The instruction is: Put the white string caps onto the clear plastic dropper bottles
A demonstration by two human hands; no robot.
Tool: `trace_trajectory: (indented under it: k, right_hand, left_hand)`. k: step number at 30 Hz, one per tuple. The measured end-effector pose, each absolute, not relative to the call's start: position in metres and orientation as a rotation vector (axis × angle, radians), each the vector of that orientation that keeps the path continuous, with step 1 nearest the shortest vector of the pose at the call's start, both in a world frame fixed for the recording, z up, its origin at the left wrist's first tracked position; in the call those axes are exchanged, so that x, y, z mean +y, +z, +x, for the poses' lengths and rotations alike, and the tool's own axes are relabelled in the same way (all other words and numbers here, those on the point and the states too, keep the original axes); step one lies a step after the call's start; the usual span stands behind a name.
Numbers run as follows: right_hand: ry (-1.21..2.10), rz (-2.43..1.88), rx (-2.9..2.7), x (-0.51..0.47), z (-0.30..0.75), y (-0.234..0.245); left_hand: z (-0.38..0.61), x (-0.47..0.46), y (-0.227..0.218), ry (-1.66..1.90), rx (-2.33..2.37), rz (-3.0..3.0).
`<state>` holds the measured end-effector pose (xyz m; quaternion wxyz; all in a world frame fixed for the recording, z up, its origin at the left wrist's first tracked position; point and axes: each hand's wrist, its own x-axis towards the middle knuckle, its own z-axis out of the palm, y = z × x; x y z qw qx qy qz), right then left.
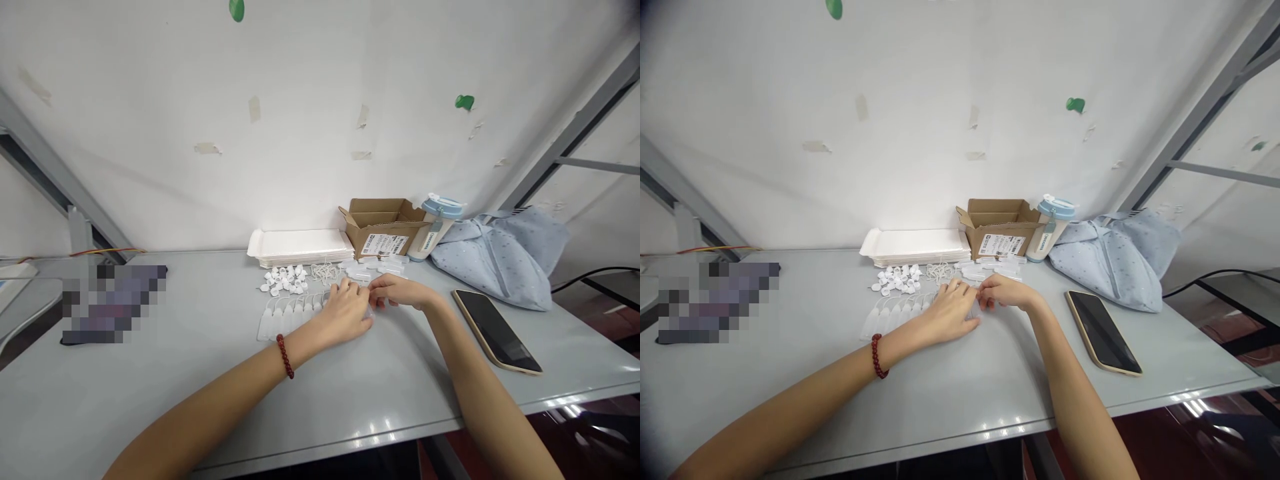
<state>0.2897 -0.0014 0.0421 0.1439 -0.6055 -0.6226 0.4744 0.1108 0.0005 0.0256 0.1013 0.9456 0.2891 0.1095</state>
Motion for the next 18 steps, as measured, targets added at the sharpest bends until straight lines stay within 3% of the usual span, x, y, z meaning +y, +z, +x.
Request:
trace_trajectory:
  k: [9,18]
  right_hand:
    - [1.302,-1.775,-1.772,-0.003,0.286,0.046]
    - [1.329,-1.827,-1.718,-0.002,0.287,0.046]
  left_hand:
    - [0.106,0.009,0.037,0.364,0.786,2.755]
    - [0.072,0.082,0.033,0.590,1.169,2.680]
